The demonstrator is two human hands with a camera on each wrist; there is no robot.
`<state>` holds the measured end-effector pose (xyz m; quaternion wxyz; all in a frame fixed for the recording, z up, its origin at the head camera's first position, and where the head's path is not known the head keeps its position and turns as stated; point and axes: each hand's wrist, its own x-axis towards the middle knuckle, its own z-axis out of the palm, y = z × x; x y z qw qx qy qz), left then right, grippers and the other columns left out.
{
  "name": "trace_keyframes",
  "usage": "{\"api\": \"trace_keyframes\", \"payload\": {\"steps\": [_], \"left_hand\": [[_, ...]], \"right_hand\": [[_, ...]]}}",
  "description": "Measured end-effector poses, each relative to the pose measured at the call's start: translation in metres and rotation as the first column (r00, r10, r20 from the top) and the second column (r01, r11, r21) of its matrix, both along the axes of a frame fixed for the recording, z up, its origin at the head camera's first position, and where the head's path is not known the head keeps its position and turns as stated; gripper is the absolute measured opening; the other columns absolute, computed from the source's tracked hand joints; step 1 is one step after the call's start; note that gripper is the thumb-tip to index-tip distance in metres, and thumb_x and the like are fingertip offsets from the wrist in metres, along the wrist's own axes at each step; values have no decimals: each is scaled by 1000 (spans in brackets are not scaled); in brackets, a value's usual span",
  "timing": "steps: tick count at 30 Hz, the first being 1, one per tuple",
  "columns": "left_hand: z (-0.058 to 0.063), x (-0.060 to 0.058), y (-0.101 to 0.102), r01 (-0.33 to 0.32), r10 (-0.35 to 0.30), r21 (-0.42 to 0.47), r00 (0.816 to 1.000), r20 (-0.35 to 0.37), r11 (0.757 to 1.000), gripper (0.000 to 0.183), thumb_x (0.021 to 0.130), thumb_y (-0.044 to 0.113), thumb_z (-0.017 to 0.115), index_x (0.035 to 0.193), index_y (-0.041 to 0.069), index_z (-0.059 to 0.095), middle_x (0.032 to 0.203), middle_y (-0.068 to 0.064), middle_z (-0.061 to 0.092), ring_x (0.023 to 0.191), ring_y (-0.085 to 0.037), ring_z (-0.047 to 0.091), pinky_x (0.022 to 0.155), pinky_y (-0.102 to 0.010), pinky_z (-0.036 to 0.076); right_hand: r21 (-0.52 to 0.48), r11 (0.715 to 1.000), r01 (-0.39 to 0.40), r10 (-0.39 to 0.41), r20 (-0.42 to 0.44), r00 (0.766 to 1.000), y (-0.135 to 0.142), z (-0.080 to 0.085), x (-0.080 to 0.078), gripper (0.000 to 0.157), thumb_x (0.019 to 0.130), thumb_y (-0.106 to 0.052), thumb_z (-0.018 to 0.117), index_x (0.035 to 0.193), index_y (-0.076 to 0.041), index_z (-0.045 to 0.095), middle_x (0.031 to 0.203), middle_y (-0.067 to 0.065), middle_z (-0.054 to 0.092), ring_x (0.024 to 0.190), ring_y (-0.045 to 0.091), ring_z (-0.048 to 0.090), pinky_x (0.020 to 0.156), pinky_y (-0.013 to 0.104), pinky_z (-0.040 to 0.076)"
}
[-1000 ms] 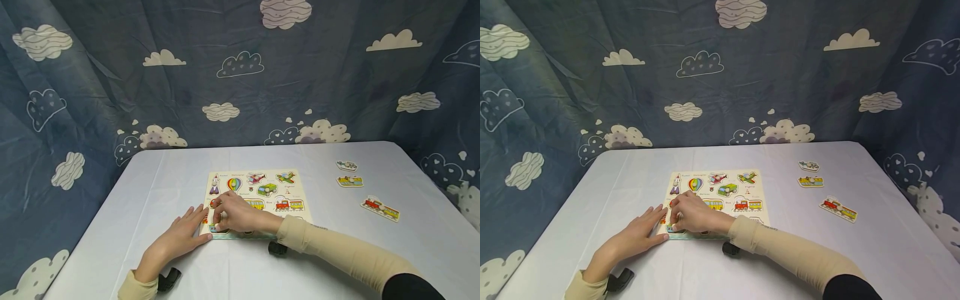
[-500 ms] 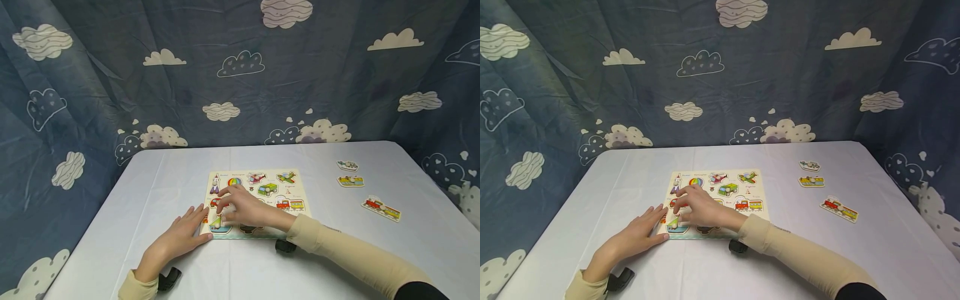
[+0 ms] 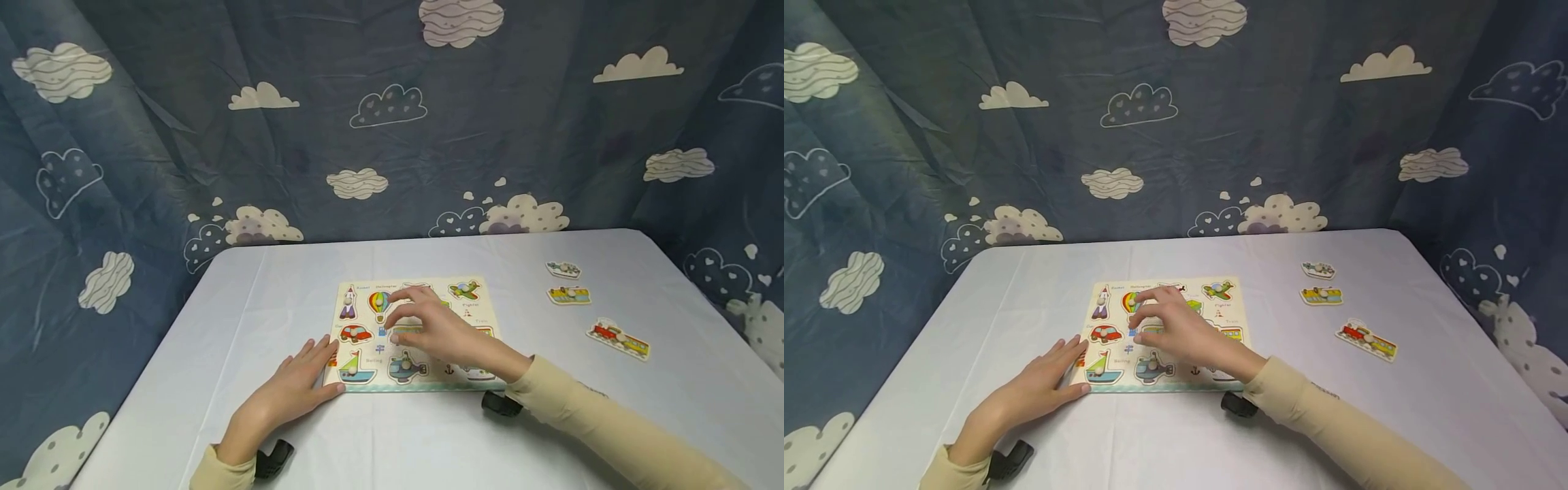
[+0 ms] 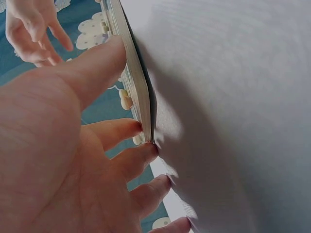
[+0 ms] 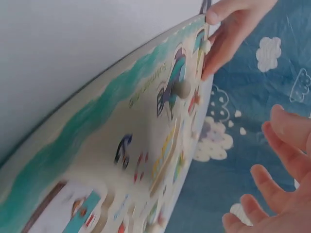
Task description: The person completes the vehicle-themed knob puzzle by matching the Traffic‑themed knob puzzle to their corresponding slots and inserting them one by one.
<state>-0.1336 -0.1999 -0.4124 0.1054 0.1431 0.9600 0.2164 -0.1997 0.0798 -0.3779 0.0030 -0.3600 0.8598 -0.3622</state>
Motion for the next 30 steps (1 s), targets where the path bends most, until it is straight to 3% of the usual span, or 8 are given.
{"api": "trace_keyframes", "payload": {"steps": [16,23,30], "left_hand": [[0,0,0,-5,5,-5,1000,1,1000,77,92,46,66,154,12,36,160,-10,27,147,-35,18,112,-64,17],[-1,0,0,-2,2,-1,1000,1,1000,76,92,46,66,153,11,37,159,-11,28,146,-36,20,111,-65,18],[-2,0,0,-3,3,-13,1000,-1,1000,77,92,46,66,154,12,36,160,-9,26,147,-35,18,111,-64,18]], "right_hand": [[-111,979,173,-178,-38,983,71,28,8,14,90,-23,75,102,-29,72,142,2,48,135,27,33,105,59,31],[-163,948,273,-293,-110,950,109,49,9,16,90,-16,75,105,-20,73,142,5,48,135,33,33,100,66,28],[-160,898,411,-427,-80,901,143,59,19,21,88,-19,77,108,-16,73,144,3,46,139,30,29,99,68,29]]}}
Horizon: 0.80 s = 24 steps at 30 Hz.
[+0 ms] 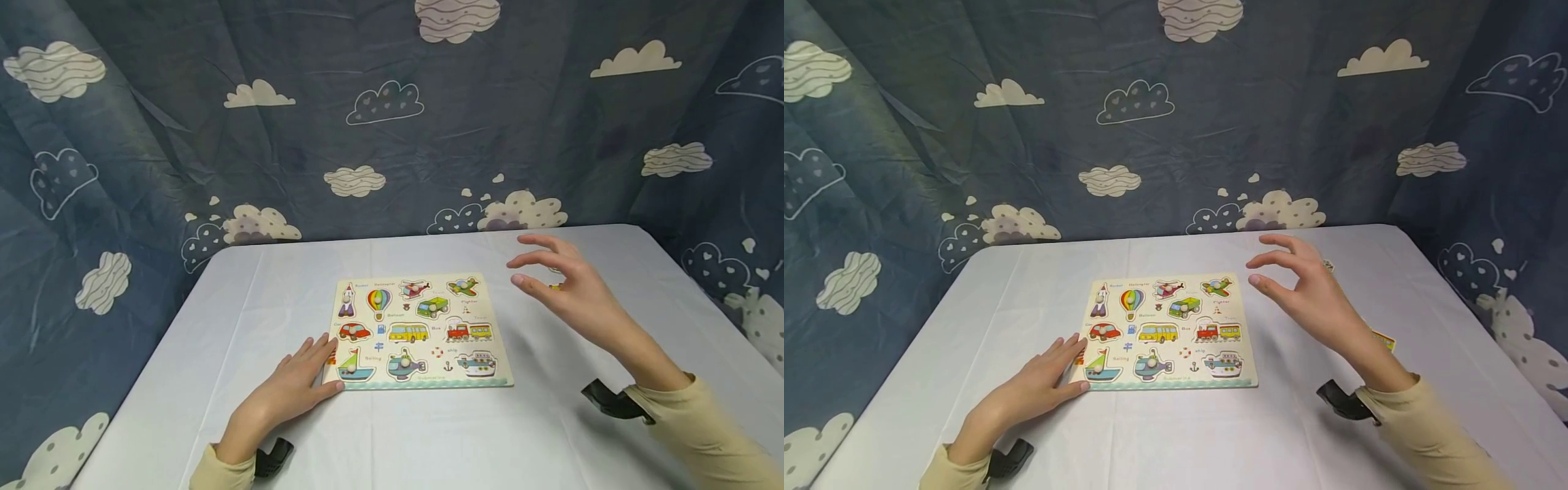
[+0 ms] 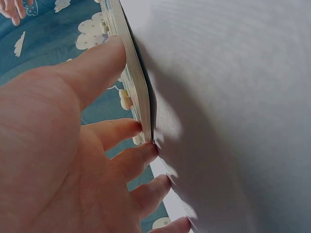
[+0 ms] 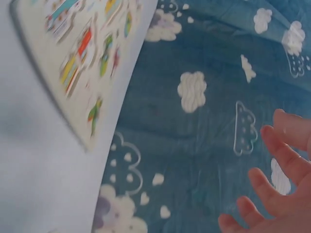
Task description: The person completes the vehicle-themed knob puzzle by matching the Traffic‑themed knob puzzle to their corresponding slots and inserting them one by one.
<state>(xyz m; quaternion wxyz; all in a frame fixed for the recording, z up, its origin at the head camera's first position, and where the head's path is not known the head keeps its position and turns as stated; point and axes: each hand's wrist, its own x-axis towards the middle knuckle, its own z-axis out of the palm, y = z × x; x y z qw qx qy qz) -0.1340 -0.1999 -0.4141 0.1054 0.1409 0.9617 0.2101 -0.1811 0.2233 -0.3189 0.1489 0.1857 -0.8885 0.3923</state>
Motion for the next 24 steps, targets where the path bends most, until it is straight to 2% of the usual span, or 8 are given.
{"api": "trace_keyframes", "payload": {"steps": [6,10,15,20,24], "left_hand": [[1,1,1,0,0,2,1000,4,1000,77,92,46,66,153,11,36,160,-10,27,147,-36,19,111,-65,18],[2,2,1,-4,3,6,1000,13,1000,77,92,46,66,154,12,36,160,-9,27,147,-35,18,112,-64,17],[3,2,1,-3,3,11,1000,22,1000,77,92,48,65,154,12,36,160,-9,26,147,-35,18,112,-64,16],[3,2,1,1,-1,9,1000,19,1000,78,92,49,65,154,12,35,160,-10,26,147,-35,18,112,-64,16],[3,1,1,6,-6,6,1000,12,1000,77,92,48,65,154,12,35,160,-10,26,147,-36,18,111,-65,17]], "right_hand": [[17,997,69,-70,41,997,26,-4,8,24,89,-21,76,111,-14,72,147,7,42,139,35,26,96,70,28],[8,995,102,-102,39,994,41,-9,13,25,91,-22,74,113,-12,71,147,8,42,138,37,27,99,73,23],[-3,983,182,-181,44,982,60,-14,20,29,95,-26,68,117,-7,69,149,12,39,141,40,22,102,76,15],[11,971,239,-239,59,969,75,-18,20,33,98,-28,63,119,-1,67,151,19,35,143,45,16,106,75,6],[50,966,253,-257,102,961,86,-24,19,36,99,-29,61,120,0,65,152,25,32,143,50,12,105,75,5]]}}
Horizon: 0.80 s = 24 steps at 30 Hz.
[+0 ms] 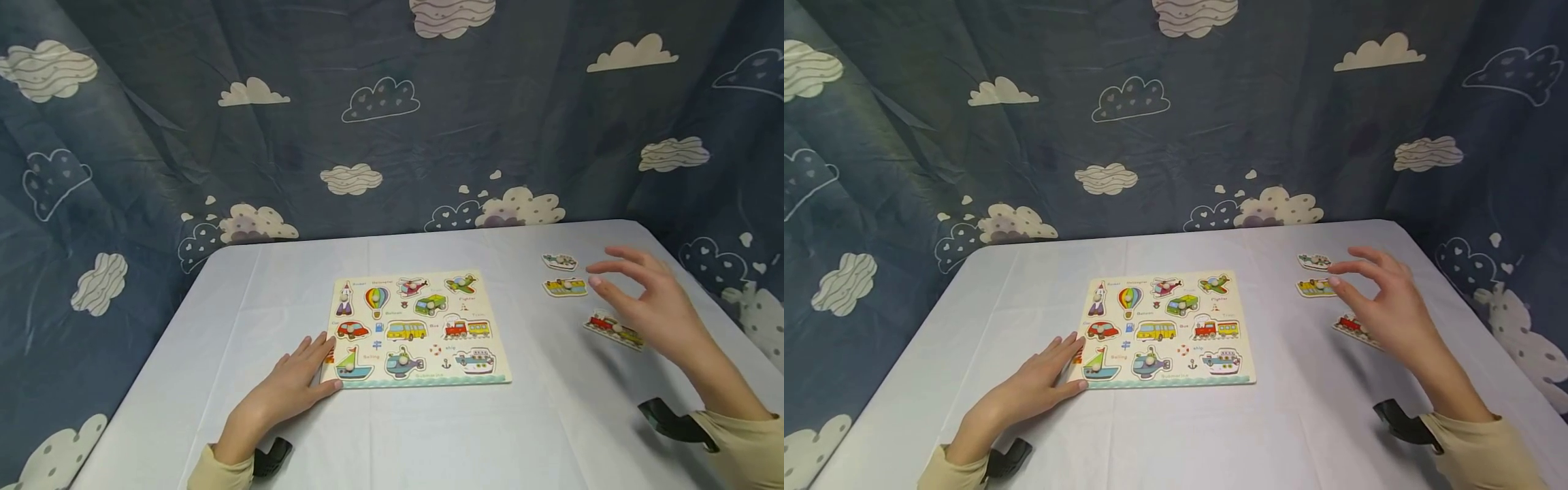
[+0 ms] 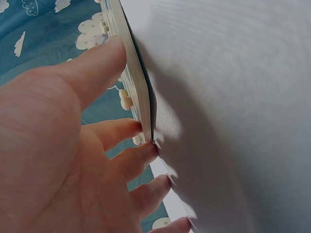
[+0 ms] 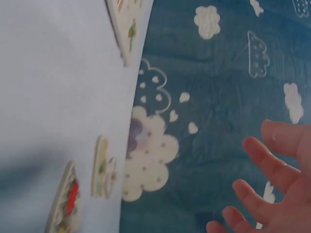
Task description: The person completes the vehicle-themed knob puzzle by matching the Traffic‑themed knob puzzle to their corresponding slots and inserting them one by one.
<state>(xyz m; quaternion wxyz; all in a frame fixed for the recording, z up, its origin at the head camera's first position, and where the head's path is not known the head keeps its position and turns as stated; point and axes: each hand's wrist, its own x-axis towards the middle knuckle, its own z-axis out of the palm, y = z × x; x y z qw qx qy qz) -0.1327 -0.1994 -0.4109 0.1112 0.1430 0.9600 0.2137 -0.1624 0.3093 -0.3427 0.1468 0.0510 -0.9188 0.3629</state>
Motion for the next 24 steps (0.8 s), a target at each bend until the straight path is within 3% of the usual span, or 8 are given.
{"api": "trace_keyframes", "payload": {"steps": [8,14,20,24], "left_hand": [[-2,-1,0,-7,7,0,1000,7,1000,77,92,46,65,154,12,35,160,-9,25,147,-34,16,112,-64,16],[-3,0,1,-4,4,5,1000,8,1000,77,92,46,66,154,12,35,160,-9,25,147,-35,17,112,-64,16],[0,0,1,7,-7,5,1000,-8,1000,76,93,46,65,153,11,36,160,-11,27,146,-37,19,111,-65,18],[1,0,0,12,-12,5,1000,-11,1000,76,93,46,65,154,11,35,160,-11,27,146,-38,19,110,-66,18]], "right_hand": [[63,998,7,-10,56,998,25,-20,-11,36,100,-27,60,118,3,64,143,32,37,135,56,23,101,74,23],[102,994,29,-39,97,994,48,-36,-25,42,100,-34,58,118,4,63,143,35,36,135,56,24,95,77,27],[130,991,36,-48,92,995,69,-51,-33,33,98,-22,63,112,7,65,139,36,37,131,57,27,98,76,23],[172,985,-4,-17,122,992,83,-57,-36,31,97,-20,65,112,7,66,139,35,37,128,58,28,96,76,23]]}}
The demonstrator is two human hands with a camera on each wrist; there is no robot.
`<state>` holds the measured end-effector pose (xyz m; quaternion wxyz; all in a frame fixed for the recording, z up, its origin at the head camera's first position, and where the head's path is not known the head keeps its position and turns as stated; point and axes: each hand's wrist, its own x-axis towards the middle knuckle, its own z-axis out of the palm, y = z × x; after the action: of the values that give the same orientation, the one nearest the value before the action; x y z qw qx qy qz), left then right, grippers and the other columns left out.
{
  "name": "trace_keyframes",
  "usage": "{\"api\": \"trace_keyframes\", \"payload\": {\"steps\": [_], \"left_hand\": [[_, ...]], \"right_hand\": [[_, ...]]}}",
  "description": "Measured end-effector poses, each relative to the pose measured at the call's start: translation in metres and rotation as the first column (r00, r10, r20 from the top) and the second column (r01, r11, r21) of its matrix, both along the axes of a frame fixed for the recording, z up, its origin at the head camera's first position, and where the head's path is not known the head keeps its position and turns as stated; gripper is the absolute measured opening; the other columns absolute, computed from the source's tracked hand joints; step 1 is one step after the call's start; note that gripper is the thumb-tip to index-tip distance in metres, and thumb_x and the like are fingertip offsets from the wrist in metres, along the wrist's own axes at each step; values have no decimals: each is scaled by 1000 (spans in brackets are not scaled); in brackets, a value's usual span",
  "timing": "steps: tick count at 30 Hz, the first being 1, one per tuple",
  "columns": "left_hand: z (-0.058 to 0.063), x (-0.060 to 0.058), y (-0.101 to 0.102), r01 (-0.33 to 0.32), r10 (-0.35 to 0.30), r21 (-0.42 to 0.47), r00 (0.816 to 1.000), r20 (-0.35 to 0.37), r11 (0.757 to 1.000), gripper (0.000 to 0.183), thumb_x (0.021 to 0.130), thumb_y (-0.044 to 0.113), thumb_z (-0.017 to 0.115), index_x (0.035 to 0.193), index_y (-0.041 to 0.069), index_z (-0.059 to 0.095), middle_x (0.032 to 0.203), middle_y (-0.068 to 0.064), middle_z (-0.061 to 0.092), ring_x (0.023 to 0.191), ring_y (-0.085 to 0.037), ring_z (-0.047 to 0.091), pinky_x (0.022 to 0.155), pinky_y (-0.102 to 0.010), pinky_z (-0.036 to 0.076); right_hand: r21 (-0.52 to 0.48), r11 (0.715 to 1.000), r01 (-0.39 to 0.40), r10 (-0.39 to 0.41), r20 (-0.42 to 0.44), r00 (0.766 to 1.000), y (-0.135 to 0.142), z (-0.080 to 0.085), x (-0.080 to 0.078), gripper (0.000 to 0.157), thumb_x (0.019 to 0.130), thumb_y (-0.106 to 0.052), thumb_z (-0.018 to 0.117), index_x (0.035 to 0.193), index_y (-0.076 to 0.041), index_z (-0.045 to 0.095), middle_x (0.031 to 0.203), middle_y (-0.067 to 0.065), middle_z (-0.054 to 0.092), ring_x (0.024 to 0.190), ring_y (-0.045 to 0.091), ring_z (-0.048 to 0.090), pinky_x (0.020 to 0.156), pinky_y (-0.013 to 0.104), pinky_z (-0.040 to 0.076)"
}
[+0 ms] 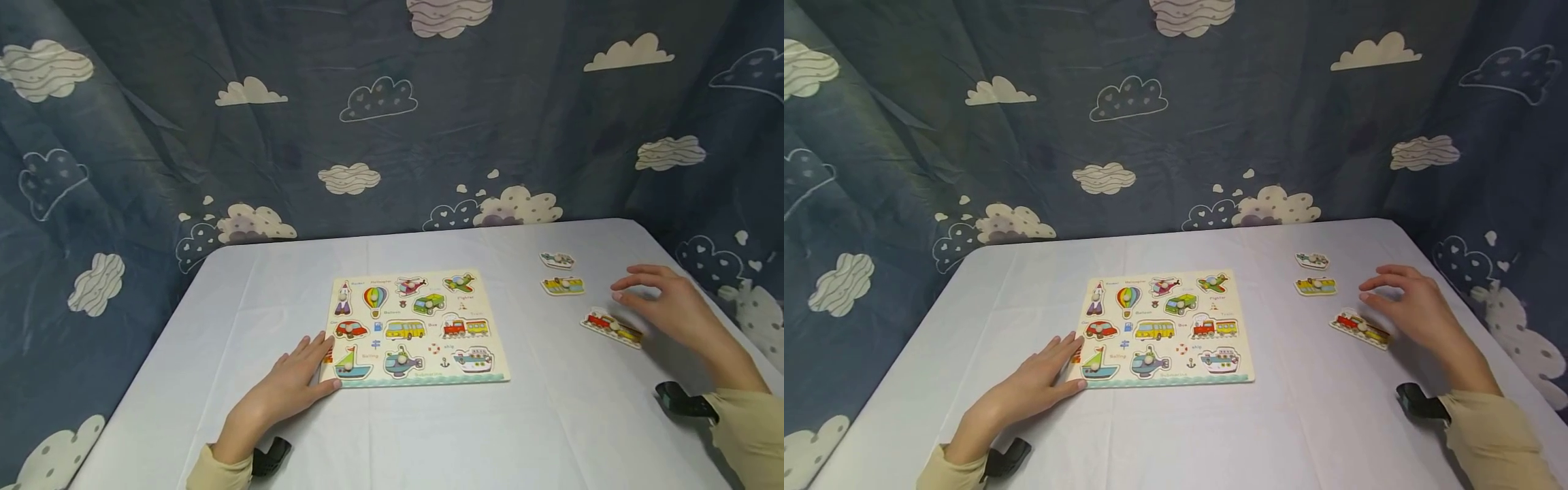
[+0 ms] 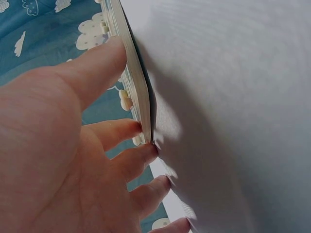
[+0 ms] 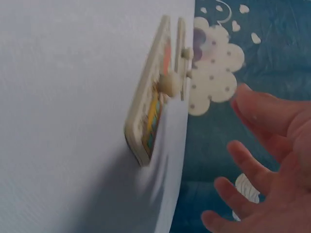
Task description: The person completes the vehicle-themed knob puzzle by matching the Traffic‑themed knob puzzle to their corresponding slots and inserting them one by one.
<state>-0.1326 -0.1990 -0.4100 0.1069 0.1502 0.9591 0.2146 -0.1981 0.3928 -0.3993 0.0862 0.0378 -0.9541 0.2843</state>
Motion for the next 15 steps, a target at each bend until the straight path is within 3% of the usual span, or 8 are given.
{"api": "trace_keyframes", "payload": {"steps": [8,15], "left_hand": [[1,-1,0,-3,3,-1,1000,0,1000,76,93,46,65,154,10,35,160,-11,27,146,-38,19,110,-66,17],[2,1,1,-11,10,6,1000,9,1000,76,92,46,65,153,11,36,159,-11,27,146,-38,19,111,-66,16]], "right_hand": [[-13,994,-109,109,183,977,11,-1,-4,37,87,-22,77,112,4,70,142,34,34,128,60,24,95,77,22],[-25,987,-158,160,205,966,28,-18,-7,34,78,-29,84,102,-6,76,136,32,41,125,57,30,93,75,25]]}}
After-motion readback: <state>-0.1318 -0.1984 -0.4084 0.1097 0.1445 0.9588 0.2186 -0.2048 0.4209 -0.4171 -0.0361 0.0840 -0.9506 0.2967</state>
